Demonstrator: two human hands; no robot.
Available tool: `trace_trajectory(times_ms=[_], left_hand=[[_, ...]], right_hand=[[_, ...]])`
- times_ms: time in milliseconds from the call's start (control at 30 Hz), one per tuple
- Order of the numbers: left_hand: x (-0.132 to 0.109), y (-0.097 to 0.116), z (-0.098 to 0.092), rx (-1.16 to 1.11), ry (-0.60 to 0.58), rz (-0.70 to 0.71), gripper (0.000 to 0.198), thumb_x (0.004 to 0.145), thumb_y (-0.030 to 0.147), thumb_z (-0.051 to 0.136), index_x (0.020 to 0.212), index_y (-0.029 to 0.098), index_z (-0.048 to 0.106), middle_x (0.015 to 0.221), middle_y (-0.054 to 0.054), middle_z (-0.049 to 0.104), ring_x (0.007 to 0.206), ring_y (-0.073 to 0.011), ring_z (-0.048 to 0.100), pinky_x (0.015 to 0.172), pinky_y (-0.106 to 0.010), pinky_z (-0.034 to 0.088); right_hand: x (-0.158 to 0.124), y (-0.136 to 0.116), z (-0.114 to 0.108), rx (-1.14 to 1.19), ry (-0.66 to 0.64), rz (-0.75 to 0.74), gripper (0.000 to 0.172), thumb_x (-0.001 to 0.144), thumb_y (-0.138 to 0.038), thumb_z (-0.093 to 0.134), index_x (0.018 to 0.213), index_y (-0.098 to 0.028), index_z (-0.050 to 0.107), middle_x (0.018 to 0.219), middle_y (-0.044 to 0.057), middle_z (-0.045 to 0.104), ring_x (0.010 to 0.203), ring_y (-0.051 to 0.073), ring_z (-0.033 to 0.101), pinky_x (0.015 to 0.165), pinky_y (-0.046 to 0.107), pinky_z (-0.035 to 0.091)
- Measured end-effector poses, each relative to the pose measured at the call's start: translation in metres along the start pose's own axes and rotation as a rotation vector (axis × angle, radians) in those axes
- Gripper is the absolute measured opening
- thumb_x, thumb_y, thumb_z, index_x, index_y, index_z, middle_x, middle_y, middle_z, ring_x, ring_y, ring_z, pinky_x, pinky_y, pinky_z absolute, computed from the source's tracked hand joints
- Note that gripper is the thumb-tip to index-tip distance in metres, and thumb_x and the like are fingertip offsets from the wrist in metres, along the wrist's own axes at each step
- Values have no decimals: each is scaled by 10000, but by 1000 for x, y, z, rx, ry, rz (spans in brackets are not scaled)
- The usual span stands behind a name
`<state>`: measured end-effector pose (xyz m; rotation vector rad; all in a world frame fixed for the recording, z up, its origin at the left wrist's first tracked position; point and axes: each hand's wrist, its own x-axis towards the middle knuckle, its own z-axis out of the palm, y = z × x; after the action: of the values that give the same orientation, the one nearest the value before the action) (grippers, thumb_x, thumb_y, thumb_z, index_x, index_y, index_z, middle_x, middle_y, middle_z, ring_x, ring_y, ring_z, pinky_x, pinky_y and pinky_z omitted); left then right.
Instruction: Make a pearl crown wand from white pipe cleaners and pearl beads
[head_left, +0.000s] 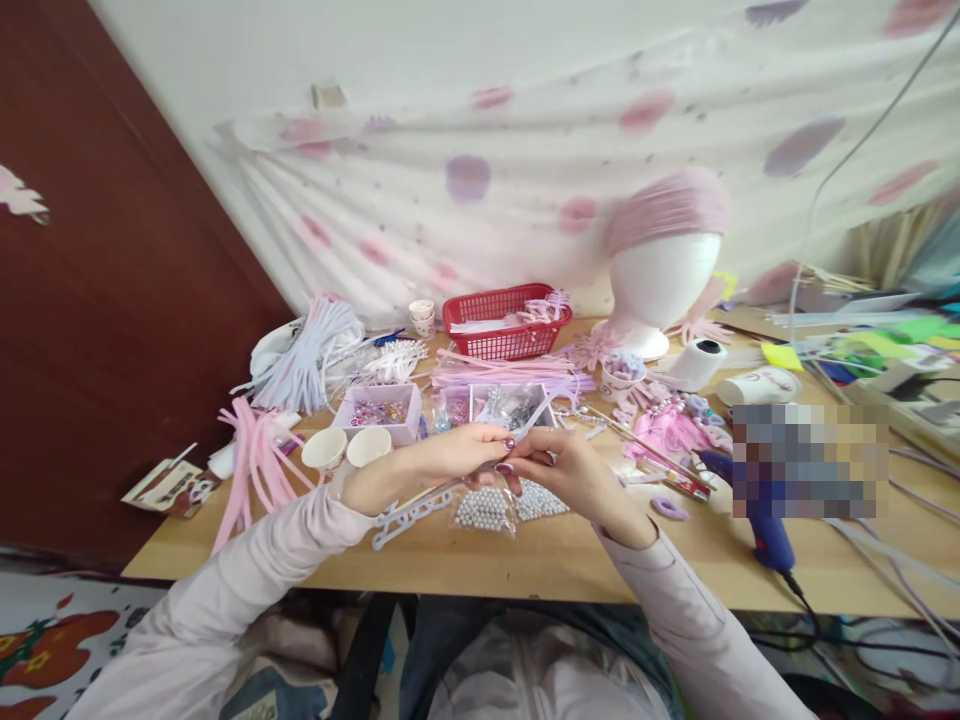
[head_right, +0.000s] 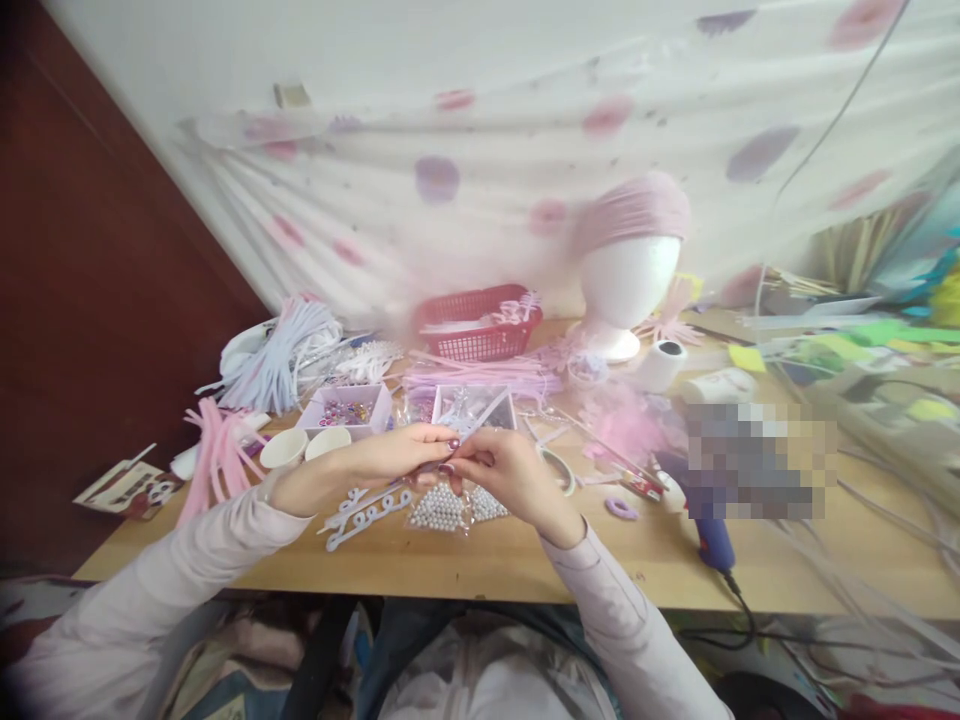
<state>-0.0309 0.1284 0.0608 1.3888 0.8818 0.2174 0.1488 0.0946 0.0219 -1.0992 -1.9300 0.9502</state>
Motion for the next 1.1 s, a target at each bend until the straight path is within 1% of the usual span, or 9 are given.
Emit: trace_trajectory(times_ms=[133, 267, 367, 467, 533, 667, 833, 933, 1100], left_hand=[[-6, -17, 12, 38, 99, 20, 150, 904, 282, 458, 869, 186, 567, 638, 33, 550, 460, -76, 337, 473, -223, 256], [-20, -44, 37, 137, 164, 54, 169, 891, 267, 499, 780, 194, 603, 663, 22, 519, 632, -136, 477, 619, -264, 354], [-29, -60, 58, 295, 132, 66, 231, 932, 277, 432, 841, 205, 632, 794, -19, 626, 761, -178, 558, 707, -287, 389], [-32, -65, 69, 336, 132, 79, 232, 924, 228, 422, 876, 208, 648, 876, -42, 684, 828, -197, 596, 757, -296, 401], [-32, -66, 67, 332, 144, 80, 233, 922, 241, 440, 876, 211, 666, 889, -49, 701, 845, -206, 607, 772, -301, 406], [-32, -72, 50, 233, 148, 36, 228, 908, 247, 472, 911, 197, 694, 866, -38, 686, 799, -185, 588, 725, -277, 404], [-32, -93, 24, -67, 85, -124, 166, 853, 284, 557, 893, 184, 683, 698, 32, 516, 625, -123, 456, 574, -235, 313], [-31, -104, 14, -241, 40, -175, 238, 832, 387, 578, 897, 167, 644, 666, 52, 435, 541, -92, 348, 516, -226, 247], [-28, -110, 6, -386, -19, -199, 292, 785, 402, 600, 928, 148, 597, 678, 41, 457, 485, -61, 247, 484, -232, 174]], right_hand=[[-15, 4, 4, -58, 139, 19, 227, 876, -395, 644, 775, -194, 676, 642, -3, 614, 607, 143, 528, 594, 269, 406], [-48, 12, 6, 51, 358, 160, 315, 921, -437, 572, 1137, -209, 555, 702, -15, 592, 630, 157, 577, 586, 267, 461], [-65, 17, 7, 95, 250, 236, 357, 947, -432, 513, 1229, -213, 528, 799, 26, 645, 651, 167, 611, 562, 270, 490], [-70, 21, 6, -13, 125, 181, 213, 950, -360, 518, 984, -210, 664, 957, 85, 685, 805, 197, 650, 680, 299, 516], [-69, 25, 3, -67, 98, 139, 227, 949, -334, 521, 838, -206, 671, 931, 86, 696, 833, 209, 653, 719, 308, 511], [-64, 33, -3, -178, 119, 172, 251, 939, -358, 532, 795, -207, 674, 717, 46, 676, 636, 185, 613, 599, 283, 481], [-56, 44, -13, -250, 221, 226, 333, 930, -454, 515, 760, -201, 648, 590, 15, 607, 534, 170, 548, 513, 271, 427], [-51, 52, -15, -255, 235, 270, 402, 951, -491, 469, 733, -191, 625, 596, 14, 587, 554, 171, 541, 523, 273, 419], [-49, 59, -14, -166, 290, 349, 469, 987, -514, 388, 779, -175, 638, 682, 48, 662, 614, 185, 596, 578, 293, 465]])
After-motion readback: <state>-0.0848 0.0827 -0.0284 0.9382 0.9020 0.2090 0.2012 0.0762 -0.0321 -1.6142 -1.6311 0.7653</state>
